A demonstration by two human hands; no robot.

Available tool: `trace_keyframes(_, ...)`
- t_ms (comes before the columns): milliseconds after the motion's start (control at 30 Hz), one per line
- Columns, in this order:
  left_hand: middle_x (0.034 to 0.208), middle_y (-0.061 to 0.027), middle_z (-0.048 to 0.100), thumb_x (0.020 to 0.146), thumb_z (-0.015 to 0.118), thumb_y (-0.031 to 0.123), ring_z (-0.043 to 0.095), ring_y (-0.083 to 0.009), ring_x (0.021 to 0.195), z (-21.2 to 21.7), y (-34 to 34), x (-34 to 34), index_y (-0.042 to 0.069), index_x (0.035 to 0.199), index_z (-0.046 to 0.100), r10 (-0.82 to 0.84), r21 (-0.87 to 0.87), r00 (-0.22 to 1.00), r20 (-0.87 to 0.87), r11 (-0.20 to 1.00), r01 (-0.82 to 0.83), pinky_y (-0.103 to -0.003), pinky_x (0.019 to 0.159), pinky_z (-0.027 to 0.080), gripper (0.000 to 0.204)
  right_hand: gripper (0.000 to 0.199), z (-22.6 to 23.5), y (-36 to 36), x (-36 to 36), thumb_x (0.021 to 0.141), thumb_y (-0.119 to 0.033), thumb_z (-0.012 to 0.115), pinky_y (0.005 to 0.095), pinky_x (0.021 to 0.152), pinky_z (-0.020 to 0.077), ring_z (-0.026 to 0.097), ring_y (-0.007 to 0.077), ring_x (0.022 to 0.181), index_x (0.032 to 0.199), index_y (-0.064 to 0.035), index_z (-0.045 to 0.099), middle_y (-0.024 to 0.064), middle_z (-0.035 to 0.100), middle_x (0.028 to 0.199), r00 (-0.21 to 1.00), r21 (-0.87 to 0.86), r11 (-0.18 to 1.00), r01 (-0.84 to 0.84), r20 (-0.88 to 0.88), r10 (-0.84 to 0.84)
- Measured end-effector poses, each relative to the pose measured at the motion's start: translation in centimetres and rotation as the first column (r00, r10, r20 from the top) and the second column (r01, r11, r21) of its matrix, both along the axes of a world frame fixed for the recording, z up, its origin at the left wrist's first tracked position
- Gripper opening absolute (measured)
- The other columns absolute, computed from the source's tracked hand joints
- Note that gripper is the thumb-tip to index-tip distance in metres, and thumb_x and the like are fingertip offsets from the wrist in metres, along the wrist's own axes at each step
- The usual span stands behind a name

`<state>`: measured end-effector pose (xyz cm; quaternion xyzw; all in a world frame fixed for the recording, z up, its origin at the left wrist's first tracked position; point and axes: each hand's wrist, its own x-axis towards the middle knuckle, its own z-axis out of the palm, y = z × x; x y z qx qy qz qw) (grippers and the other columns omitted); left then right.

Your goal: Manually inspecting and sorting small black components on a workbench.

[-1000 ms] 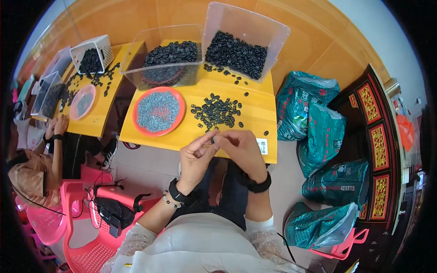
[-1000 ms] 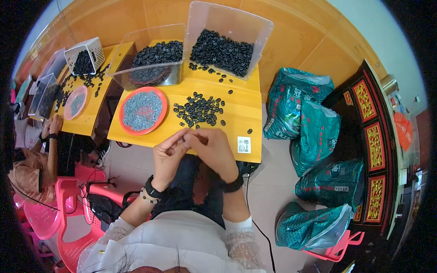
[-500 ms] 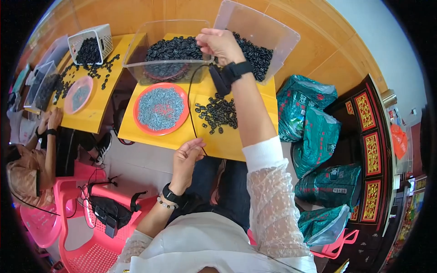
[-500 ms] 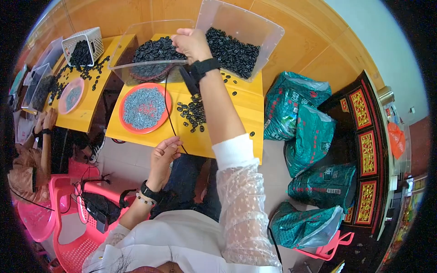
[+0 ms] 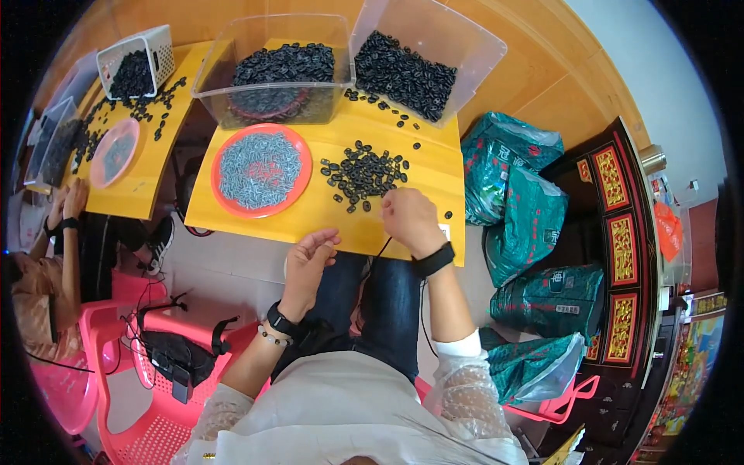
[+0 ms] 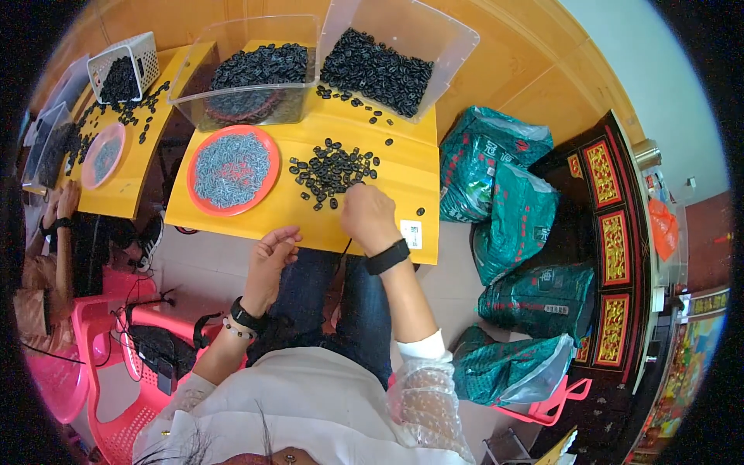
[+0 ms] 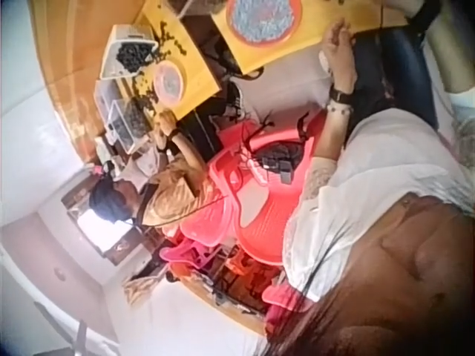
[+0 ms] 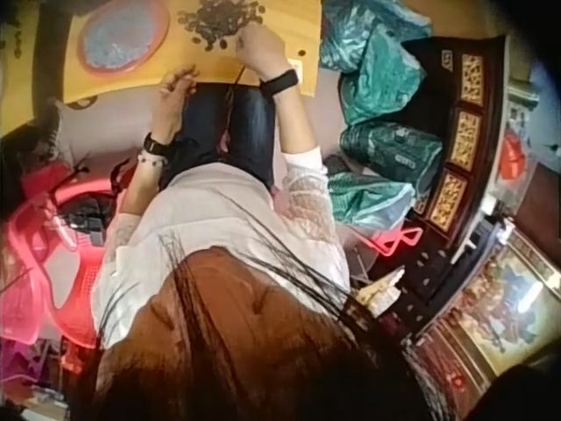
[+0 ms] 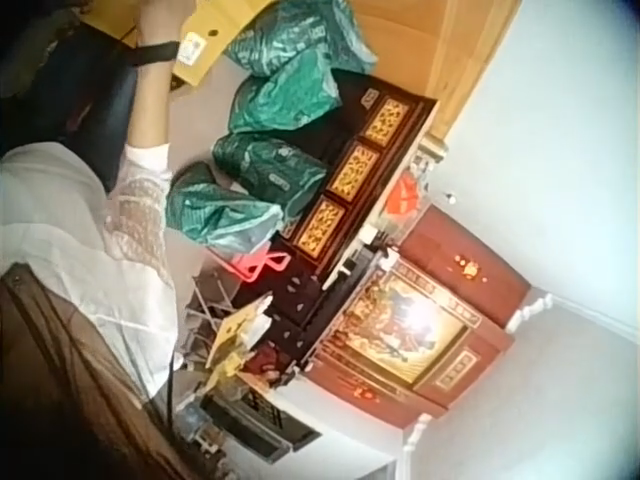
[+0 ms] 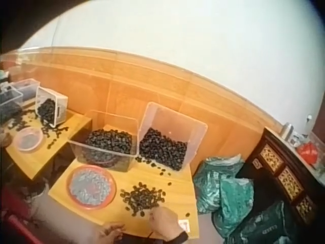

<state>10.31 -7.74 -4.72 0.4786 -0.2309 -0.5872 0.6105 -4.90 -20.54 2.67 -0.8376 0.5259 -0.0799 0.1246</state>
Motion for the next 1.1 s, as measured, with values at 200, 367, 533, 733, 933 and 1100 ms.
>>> trace_keyframes(200, 0.097, -0.0019, 0.065, 0.09, 0.057, 0.012, 0.056, -0.0056, 0.078, 0.1, 0.8, -0.2, 0.003, 0.113, 0.061, -0.01, 0.027, 0.998, 0.065, 1.0, 0.009, -0.019, 0.068, 0.045, 0.025, 0.01, -3.2, 0.8, 1.5, 0.071, -0.01, 0.06, 0.0464, 0.07, 0.0499, 0.062, 0.0378, 0.08, 0.077, -0.0033, 0.064, 0.0186, 0.064, 0.079, 0.987, -0.035, 0.997, 0.069, 0.148, -0.063)
trace_keyframes(367, 0.097, -0.0016, 0.065, 0.09, 0.058, 0.013, 0.056, -0.0056, 0.078, -0.1, 0.9, -0.2, 0.004, 0.112, 0.061, -0.026, 0.034, 0.995, 0.092, 0.999, 0.023, -0.019, 0.068, 0.045, 0.025, 0.011, -4.8, 1.1, 2.4, 0.07, -0.013, 0.067, 0.043, 0.071, 0.0497, 0.063, 0.0328, 0.079, 0.078, -0.0068, 0.066, 0.0138, 0.066, 0.081, 0.973, -0.087, 0.996, 0.001, 0.231, 0.019)
trace_keyframes(533, 0.09, -0.0014, 0.063, 0.089, 0.058, 0.014, 0.056, -0.0075, 0.075, -0.2, 0.2, -0.6, 0.003, 0.111, 0.061, -0.05, 0.051, 0.994, 0.098, 0.998, 0.045, -0.02, 0.067, 0.045, 0.025, 0.011, -6.0, -0.1, 3.5, 0.072, -0.017, 0.062, 0.0439, 0.062, 0.0495, 0.062, 0.0346, 0.07, 0.074, -0.0068, 0.067, 0.0174, 0.063, 0.073, 0.992, -0.06, 0.998, -0.006, 0.127, 0.014)
trace_keyframes(733, 0.088, -0.0006, 0.061, 0.089, 0.058, 0.013, 0.053, -0.0065, 0.072, -0.7, -0.1, 0.5, 0.004, 0.113, 0.06, -0.063, 0.106, 0.991, 0.115, 0.993, 0.051, -0.019, 0.065, 0.044, 0.026, 0.015, -8.8, -1.2, 6.4, 0.074, -0.013, 0.057, 0.0405, 0.059, 0.0513, 0.065, 0.0302, 0.068, 0.068, -0.006, 0.068, 0.0159, 0.064, 0.069, 0.987, -0.155, 0.986, 0.066, 0.155, -0.042)
trace_keyframes(933, 0.1, 0.0004, 0.062, 0.089, 0.061, 0.021, 0.052, -0.0053, 0.073, -2.2, -1.4, 0.9, 0.005, 0.117, 0.059, -0.077, 0.098, 0.98, 0.184, 0.993, 0.06, -0.02, 0.066, 0.043, 0.032, 0.005, -10.2, -2.4, 6.9, 0.066, -0.007, 0.063, 0.0373, 0.063, 0.0509, 0.065, 0.0292, 0.073, 0.067, -0.0066, 0.068, 0.0142, 0.065, 0.071, 0.994, -0.136, 0.988, 0.075, 0.087, -0.064)
trace_keyframes(1100, 0.098, -0.0041, 0.065, 0.091, 0.058, 0.018, 0.055, -0.0101, 0.081, -7.0, -4.3, 7.8, 0.0, 0.11, 0.062, 0.119, -0.233, 0.66, 0.742, 0.969, 0.087, -0.023, 0.072, 0.044, 0.026, 0.007, -10.1, -2.1, 6.9, 0.068, -0.01, 0.064, 0.0361, 0.065, 0.0471, 0.064, 0.0272, 0.074, 0.072, -0.0069, 0.069, 0.0113, 0.065, 0.072, 0.997, -0.155, 0.985, 0.069, 0.05, -0.062)
